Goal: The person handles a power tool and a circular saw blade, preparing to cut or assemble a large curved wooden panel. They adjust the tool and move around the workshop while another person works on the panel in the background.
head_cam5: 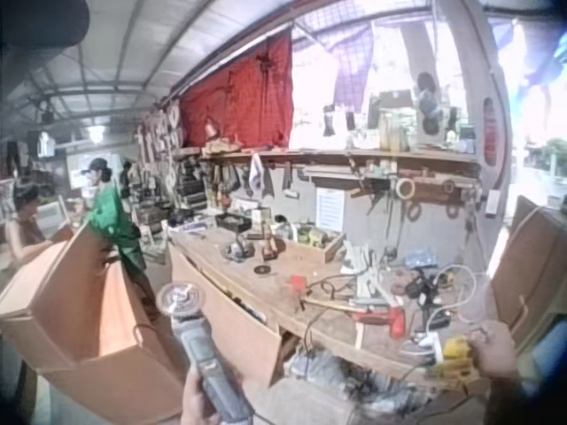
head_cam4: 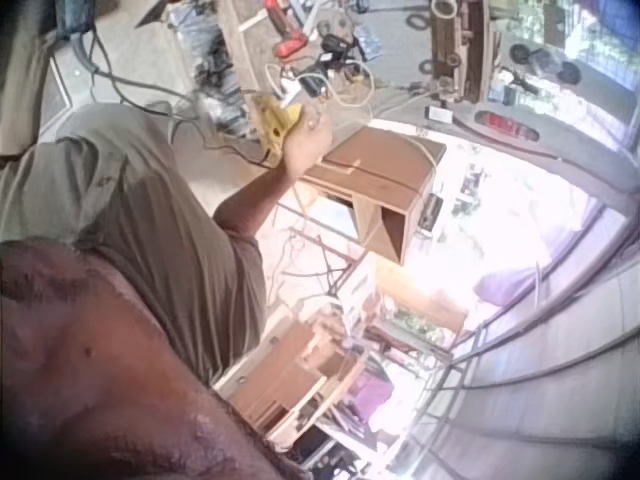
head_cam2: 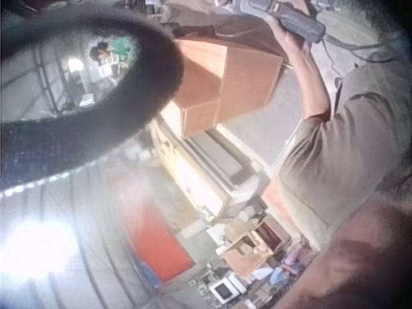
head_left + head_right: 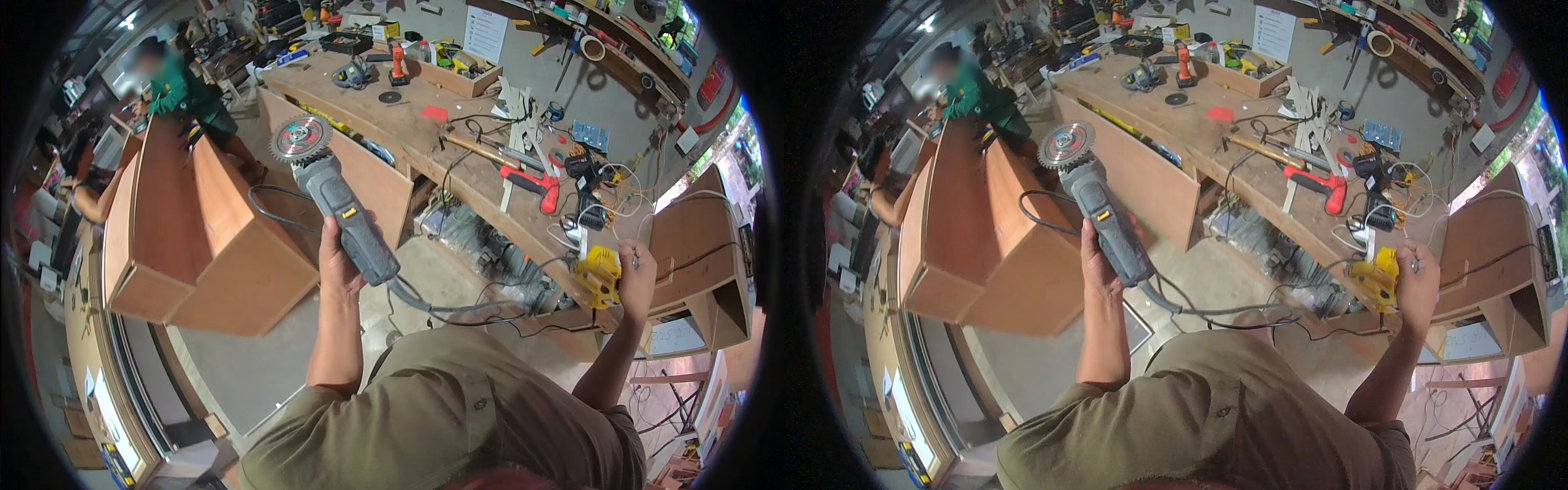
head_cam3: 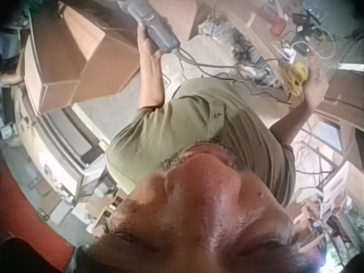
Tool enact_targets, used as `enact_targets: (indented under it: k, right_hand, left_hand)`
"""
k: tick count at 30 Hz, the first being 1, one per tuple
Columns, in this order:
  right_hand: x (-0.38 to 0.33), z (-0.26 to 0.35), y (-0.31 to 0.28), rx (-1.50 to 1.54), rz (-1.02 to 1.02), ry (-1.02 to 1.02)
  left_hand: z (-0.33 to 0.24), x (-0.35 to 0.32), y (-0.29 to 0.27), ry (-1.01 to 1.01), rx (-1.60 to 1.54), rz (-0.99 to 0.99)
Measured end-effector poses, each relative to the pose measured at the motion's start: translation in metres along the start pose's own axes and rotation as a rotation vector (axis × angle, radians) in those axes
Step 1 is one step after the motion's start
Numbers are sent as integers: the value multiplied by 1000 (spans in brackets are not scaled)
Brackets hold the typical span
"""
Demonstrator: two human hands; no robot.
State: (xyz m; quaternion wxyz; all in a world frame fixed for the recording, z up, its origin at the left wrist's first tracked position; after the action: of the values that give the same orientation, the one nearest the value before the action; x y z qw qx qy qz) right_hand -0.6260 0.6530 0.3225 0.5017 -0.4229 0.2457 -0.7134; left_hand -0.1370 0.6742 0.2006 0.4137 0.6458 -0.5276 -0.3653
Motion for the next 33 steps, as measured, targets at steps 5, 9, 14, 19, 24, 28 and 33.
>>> enact_targets:
  k: [5,9,14,19,24,28,33]
  right_hand:
    - [92,36,66,49,-218,-45]
    - [199,40,166,110,-155,-80]
    - [340,32,333,260,10,48]
    - [460,-7,495,314,224,142]
    - [511,-10,619,367,564,435]
    - [593,-127,694,403,564,429]
    - [555,-93,745,261,784,422]
  left_hand:
    - [-60,75,-22,136,315,118]
    - [-93,133,-19,282,505,78]
    - [-121,212,-25,348,596,-6]
    - [-136,279,-21,360,683,-130]
    - [-146,313,-37,374,676,-227]
    - [-152,352,-48,397,608,-183]
    - [-166,356,-56,399,610,-319]
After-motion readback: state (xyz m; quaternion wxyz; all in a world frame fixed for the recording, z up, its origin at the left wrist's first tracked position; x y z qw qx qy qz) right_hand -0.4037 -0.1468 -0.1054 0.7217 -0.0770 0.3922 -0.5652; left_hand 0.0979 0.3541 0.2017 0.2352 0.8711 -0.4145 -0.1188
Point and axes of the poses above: each hand's wrist, its own x-axis towards the middle knuckle, its own y-axis out of the palm, z = x × y, the point moved 6 cm from there along x, towards the middle knuckle, and after that the axes turned 7 degrees about -x, right-handed, at the moved point
